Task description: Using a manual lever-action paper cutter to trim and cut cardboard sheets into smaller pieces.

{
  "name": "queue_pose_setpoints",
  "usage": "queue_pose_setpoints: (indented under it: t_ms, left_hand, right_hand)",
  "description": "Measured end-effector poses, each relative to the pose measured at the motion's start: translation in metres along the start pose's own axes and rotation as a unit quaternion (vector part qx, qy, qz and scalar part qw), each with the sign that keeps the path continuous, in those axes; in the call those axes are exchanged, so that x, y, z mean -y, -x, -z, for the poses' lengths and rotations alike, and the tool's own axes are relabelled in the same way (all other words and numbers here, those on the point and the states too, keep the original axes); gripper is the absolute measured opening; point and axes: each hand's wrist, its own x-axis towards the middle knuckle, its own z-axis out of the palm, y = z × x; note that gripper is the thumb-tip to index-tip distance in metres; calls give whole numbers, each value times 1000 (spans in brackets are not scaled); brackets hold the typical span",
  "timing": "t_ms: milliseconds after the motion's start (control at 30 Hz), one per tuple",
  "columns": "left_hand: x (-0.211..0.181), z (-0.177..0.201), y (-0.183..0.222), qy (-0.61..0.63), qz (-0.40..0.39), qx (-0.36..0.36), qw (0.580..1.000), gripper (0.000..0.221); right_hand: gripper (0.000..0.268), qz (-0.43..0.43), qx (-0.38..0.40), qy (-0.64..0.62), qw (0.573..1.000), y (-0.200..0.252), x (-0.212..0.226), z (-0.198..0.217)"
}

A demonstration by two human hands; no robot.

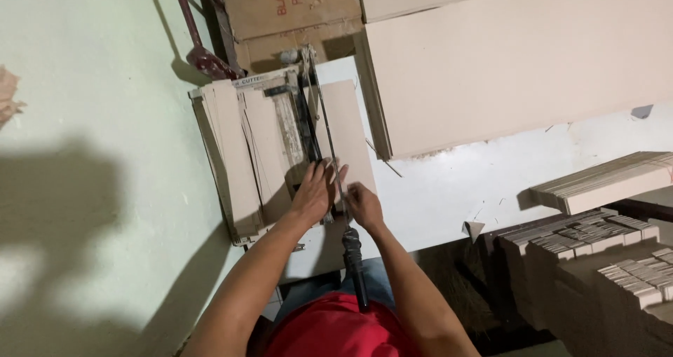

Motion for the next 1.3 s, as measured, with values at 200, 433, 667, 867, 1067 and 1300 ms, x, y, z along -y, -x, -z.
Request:
queue_pose_setpoints:
  t_ms: [200, 433, 667, 867, 1067, 1300]
  left_hand:
    - [-41, 91, 42, 534, 240, -84, 806, 82]
    - [3, 7, 46, 576, 437, -161, 672, 69]
    - [22, 40, 60, 113, 388, -166, 899, 58]
    - [45, 18, 66, -57, 224, 49, 972, 42]
    - [71, -17, 73, -67, 220, -31, 973, 33]
    - [44, 0, 55, -2, 196, -95, 976, 44]
  right_hand:
    - [15, -53, 141, -412, 899, 86, 5, 7]
    - [24, -9, 134, -233, 963, 56, -12, 4]
    - [84, -86, -48, 202, 974, 23, 49, 47]
    - [104, -110, -92, 196, 970, -9, 29, 17]
    - [27, -82, -112, -49, 989, -21, -14, 35]
    - [41, -80, -28, -299, 951, 46, 1, 34]
